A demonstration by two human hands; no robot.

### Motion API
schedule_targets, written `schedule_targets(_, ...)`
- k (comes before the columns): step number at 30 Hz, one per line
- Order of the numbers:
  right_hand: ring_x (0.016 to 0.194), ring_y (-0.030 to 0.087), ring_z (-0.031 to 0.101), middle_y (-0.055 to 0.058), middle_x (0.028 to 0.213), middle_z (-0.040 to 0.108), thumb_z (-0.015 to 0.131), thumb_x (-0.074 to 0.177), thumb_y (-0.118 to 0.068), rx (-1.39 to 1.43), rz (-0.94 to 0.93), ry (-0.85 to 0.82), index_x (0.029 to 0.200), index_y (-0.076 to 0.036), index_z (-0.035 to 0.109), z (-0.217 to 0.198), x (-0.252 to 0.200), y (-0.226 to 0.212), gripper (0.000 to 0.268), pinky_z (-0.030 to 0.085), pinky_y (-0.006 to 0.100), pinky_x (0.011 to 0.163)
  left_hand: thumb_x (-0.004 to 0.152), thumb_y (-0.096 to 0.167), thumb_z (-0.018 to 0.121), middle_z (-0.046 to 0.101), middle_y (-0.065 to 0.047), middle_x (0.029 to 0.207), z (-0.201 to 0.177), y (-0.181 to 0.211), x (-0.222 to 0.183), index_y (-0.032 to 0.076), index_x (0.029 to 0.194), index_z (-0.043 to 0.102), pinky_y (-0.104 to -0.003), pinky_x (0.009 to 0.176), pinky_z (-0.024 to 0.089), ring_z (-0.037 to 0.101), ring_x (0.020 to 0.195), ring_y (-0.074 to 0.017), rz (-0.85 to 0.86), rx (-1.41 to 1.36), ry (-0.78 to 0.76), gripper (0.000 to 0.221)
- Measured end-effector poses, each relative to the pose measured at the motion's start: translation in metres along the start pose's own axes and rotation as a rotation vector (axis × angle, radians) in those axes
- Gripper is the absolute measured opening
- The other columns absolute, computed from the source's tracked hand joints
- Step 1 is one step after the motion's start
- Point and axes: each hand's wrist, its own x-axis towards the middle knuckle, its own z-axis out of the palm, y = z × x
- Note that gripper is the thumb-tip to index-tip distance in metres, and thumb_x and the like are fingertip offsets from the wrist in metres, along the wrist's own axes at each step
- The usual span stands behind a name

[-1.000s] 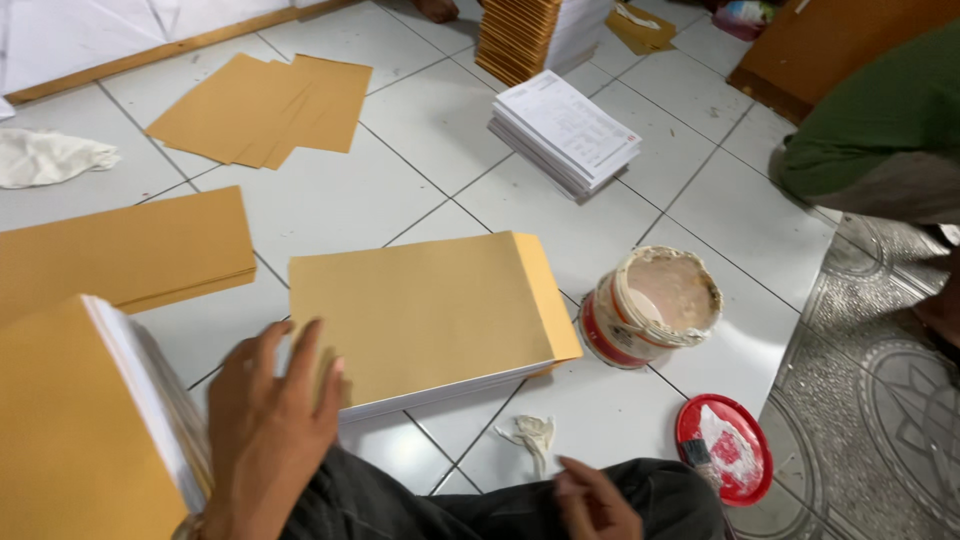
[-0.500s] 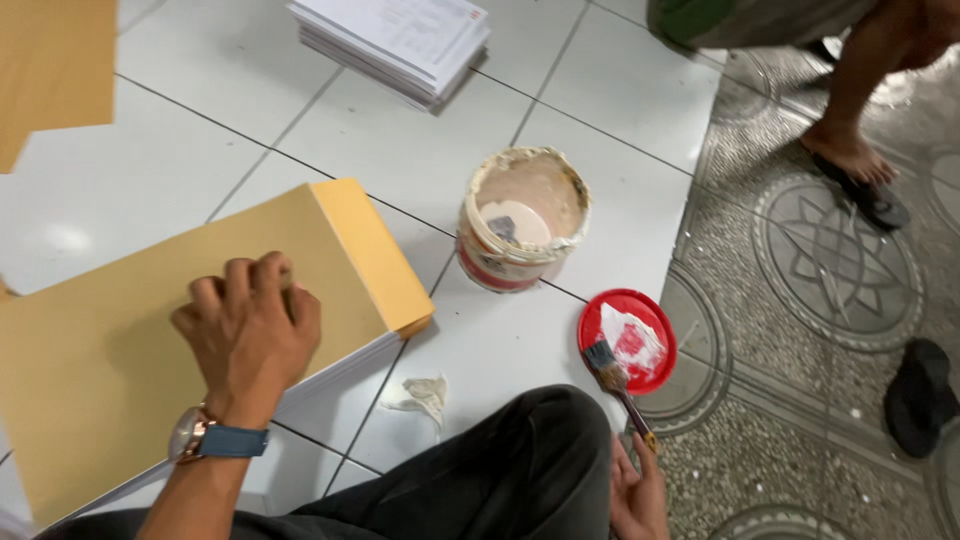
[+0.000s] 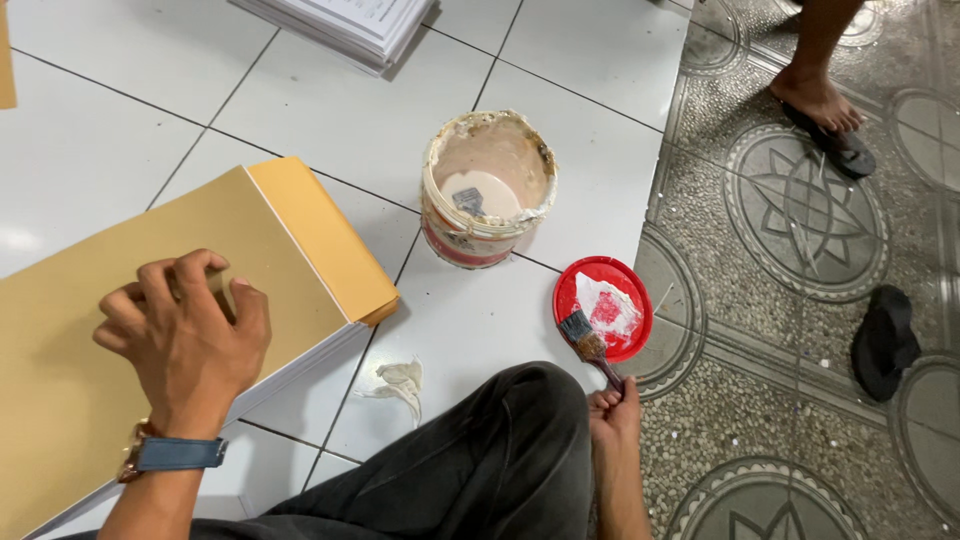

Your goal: The person applies glue with a brush to the flaps of envelopes, wipes excess with a cloth, and stacks the completed envelopes.

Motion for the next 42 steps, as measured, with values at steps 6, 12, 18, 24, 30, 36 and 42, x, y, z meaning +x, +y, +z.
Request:
schedule_targets(6,0.047,0.008,0.041,0.001,0.058,0.044,0.055,0.113,-0.036,-0.465,-0.782,0.154,0.098,-0.004,0.066,0.115,-0.146,0.041,0.037,0.031,0.025,0.040,0.094,0.024,0.065,0.060,-0.003,0.111,-0.011,0.010,0.010,0.021,0.111,0.063,-0.045,0.070,0.032,0.050,0.099,-0.0350,-0.084,-0.078,-0.004,0.018)
schedule_targets(12,0.053,0.008,0.052,0.004,0.073,0.054,0.049,0.120,-0.037,-0.654,-1.403,-0.249,0.112,0.000,0.060,0.220,-0.216,0.032,0.039,0.048,0.023,0.047,0.092,0.029,0.063,0.062,-0.002,0.111,-0.012,0.013,0.013,0.023,0.109,0.064,-0.047,0.071,0.035,0.049,0.100,-0.0350,-0.168,-0.106,-0.054,0.018)
schedule_targets(18,0.080,0.018,0.069,0.002,0.113,0.074,0.065,0.100,-0.031,-1.950,-1.049,-0.549,0.124,-0.016,0.075,0.405,-0.287,0.059,0.031,0.051,0.033,0.064,0.093,0.029,0.062,0.062,0.001,0.110,-0.014,0.015,0.017,0.023,0.109,0.062,-0.047,0.071,0.036,0.050,0.098,-0.0331,-0.200,-0.126,-0.066,0.017)
schedule_targets(24,0.084,0.029,0.071,0.005,0.099,0.079,0.066,0.099,-0.036,-2.356,-1.203,-0.884,0.106,-0.014,0.075,0.446,-0.151,0.098,0.025,0.050,0.044,0.068,0.093,0.034,0.061,0.061,0.000,0.109,-0.009,0.017,0.014,0.026,0.109,0.062,-0.047,0.073,0.038,0.051,0.098,-0.0325,-0.249,-0.116,-0.079,0.018)
schedule_targets(30,0.073,0.014,0.065,-0.004,0.077,0.073,0.061,0.102,-0.047,-2.653,-1.114,-0.953,0.093,-0.024,0.077,0.448,-0.142,0.109,0.030,0.041,0.033,0.064,0.093,0.033,0.062,0.060,0.000,0.107,-0.010,0.014,0.014,0.025,0.108,0.061,-0.045,0.071,0.037,0.050,0.096,-0.0308,-0.233,-0.092,-0.052,0.017)
schedule_targets(36,0.103,0.022,0.071,0.000,0.115,0.078,0.061,0.100,-0.033,-2.524,-0.953,-0.921,0.106,-0.020,0.078,0.459,-0.159,0.096,0.022,0.051,0.039,0.090,0.092,0.032,0.062,0.061,0.000,0.107,-0.011,0.015,0.014,0.025,0.107,0.061,-0.046,0.072,0.038,0.051,0.096,-0.0312,-0.240,-0.113,-0.052,0.017)
schedule_targets(42,0.105,0.035,0.073,0.012,0.103,0.080,0.069,0.094,-0.048,-2.625,-0.922,-0.962,0.113,-0.022,0.080,0.462,-0.167,0.097,0.034,0.056,0.044,0.096,0.092,0.034,0.057,0.047,0.000,0.097,-0.005,0.010,0.010,0.026,0.108,0.051,-0.044,0.083,0.037,0.049,0.099,-0.0287,-0.249,-0.126,-0.114,0.019)
